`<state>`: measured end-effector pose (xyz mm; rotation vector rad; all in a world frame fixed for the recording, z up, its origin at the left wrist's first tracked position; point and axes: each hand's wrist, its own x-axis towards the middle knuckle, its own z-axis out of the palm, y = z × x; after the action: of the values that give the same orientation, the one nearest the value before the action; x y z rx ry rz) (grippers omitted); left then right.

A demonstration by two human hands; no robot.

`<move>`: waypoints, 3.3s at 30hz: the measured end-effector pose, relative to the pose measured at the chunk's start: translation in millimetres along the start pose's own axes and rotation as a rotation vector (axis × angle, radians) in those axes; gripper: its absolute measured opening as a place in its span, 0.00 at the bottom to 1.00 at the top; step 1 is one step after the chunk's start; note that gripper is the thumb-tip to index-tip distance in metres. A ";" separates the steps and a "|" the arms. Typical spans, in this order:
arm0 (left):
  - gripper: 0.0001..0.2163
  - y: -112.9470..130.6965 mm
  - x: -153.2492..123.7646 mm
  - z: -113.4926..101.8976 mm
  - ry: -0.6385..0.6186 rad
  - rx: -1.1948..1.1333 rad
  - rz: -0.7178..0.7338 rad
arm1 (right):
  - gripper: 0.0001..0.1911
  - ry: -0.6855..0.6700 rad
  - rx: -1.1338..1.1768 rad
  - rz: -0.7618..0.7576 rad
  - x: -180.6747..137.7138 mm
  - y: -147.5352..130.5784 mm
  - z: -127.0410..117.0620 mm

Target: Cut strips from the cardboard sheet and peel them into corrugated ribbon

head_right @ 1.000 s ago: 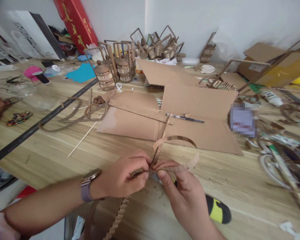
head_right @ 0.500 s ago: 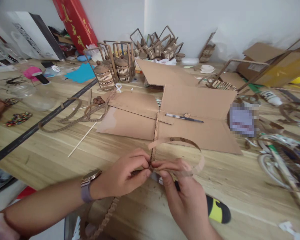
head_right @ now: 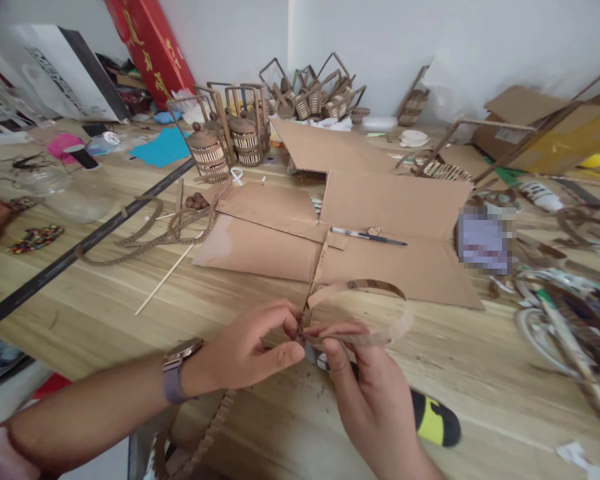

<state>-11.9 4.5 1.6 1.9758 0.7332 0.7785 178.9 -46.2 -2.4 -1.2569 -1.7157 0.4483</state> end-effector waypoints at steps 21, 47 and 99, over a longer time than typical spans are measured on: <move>0.07 0.3 -0.2 0.7 -0.002 0.051 0.053 | 0.05 0.009 -0.089 0.001 -0.8 4.1 -0.8; 0.09 -0.4 0.2 2.9 -0.068 0.046 -0.199 | 0.04 0.007 -0.364 -0.329 2.3 1.1 2.8; 0.11 2.4 0.9 0.9 -0.181 0.003 -0.144 | 0.08 0.049 -0.254 -0.080 -4.3 2.5 2.7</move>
<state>-10.2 3.6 3.6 1.9421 0.7585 0.5059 178.2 -48.4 -7.6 -1.3597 -1.8156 0.1541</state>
